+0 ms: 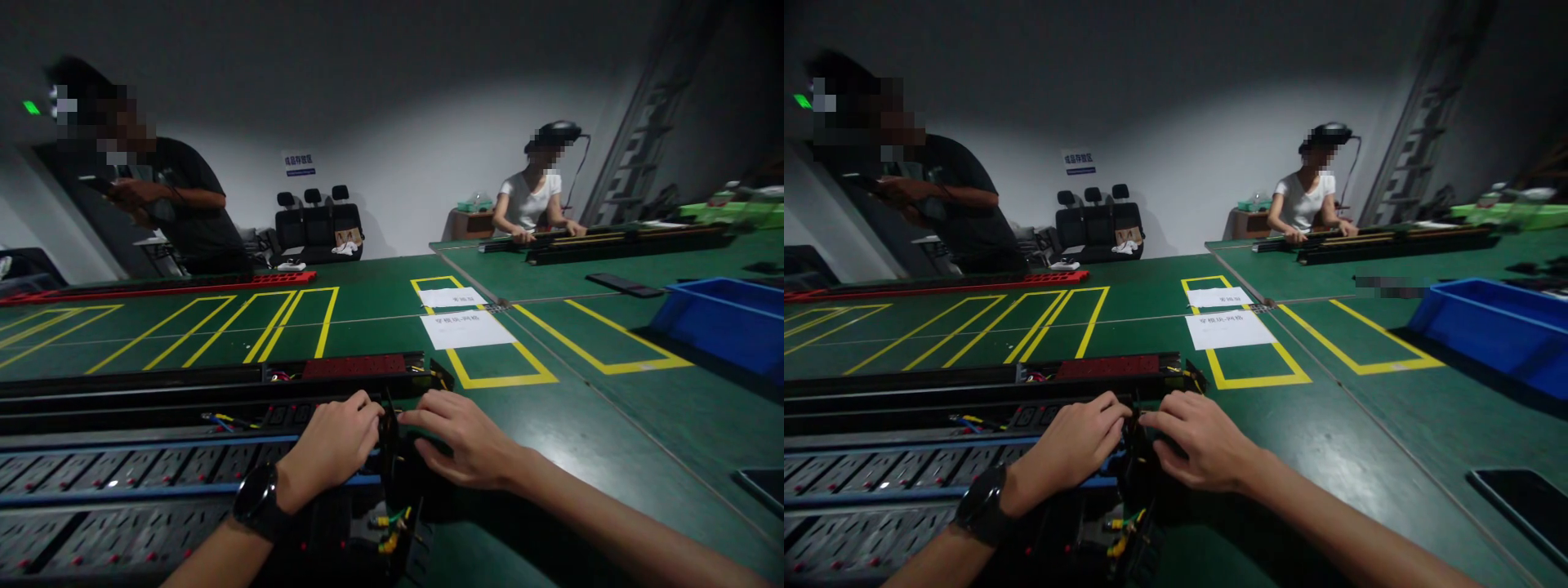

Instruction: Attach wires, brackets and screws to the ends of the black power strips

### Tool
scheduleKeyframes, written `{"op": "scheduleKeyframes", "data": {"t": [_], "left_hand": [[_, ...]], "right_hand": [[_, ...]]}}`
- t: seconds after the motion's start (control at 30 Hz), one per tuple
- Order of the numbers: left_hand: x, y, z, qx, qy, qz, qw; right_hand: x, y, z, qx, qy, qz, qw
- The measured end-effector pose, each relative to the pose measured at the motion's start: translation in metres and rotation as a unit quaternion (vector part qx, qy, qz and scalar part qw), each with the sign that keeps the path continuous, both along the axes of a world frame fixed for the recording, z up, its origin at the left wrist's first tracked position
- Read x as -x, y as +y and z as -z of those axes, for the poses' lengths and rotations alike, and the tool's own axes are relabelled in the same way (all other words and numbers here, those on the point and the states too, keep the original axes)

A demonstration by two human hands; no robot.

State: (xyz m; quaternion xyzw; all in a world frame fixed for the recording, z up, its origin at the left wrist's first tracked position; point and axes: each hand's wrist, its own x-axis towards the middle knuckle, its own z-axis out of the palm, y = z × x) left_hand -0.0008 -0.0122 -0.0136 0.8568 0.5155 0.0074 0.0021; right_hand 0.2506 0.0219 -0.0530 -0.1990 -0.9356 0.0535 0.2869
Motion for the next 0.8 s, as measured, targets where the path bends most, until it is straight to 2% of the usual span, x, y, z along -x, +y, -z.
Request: {"op": "scheduleKeyframes", "data": {"t": [0.1, 0.2, 0.3, 0.43, 0.63, 0.73, 0.8], "left_hand": [[0.0, -0.001, -0.001, 0.006, 0.004, -0.001, 1.0], [0.0, -0.002, -0.004, 0.01, -0.001, -0.002, 1.0], [-0.001, -0.002, -0.005, 0.011, 0.003, -0.002, 1.0], [-0.001, -0.001, -0.003, 0.01, 0.004, 0.0, 1.0], [0.001, -0.002, -0.003, 0.004, -0.002, 0.008, 1.0], [0.001, -0.002, -0.003, 0.0, 0.003, 0.012, 1.0], [0.001, -0.002, -0.003, -0.005, 0.007, 0.013, 1.0]], "right_hand": [[0.006, -0.011, -0.007, 0.041, -0.035, -0.04, 0.998], [0.008, -0.015, -0.014, 0.116, -0.05, -0.047, 0.991], [0.003, -0.008, -0.018, 0.176, -0.045, -0.021, 0.983], [-0.011, 0.01, -0.022, 0.211, -0.055, 0.03, 0.976], [-0.047, 0.044, -0.03, 0.295, -0.045, 0.035, 0.954], [-0.078, 0.059, -0.03, 0.333, -0.083, 0.035, 0.939], [-0.102, 0.069, -0.026, 0.336, -0.09, 0.062, 0.936]]}}
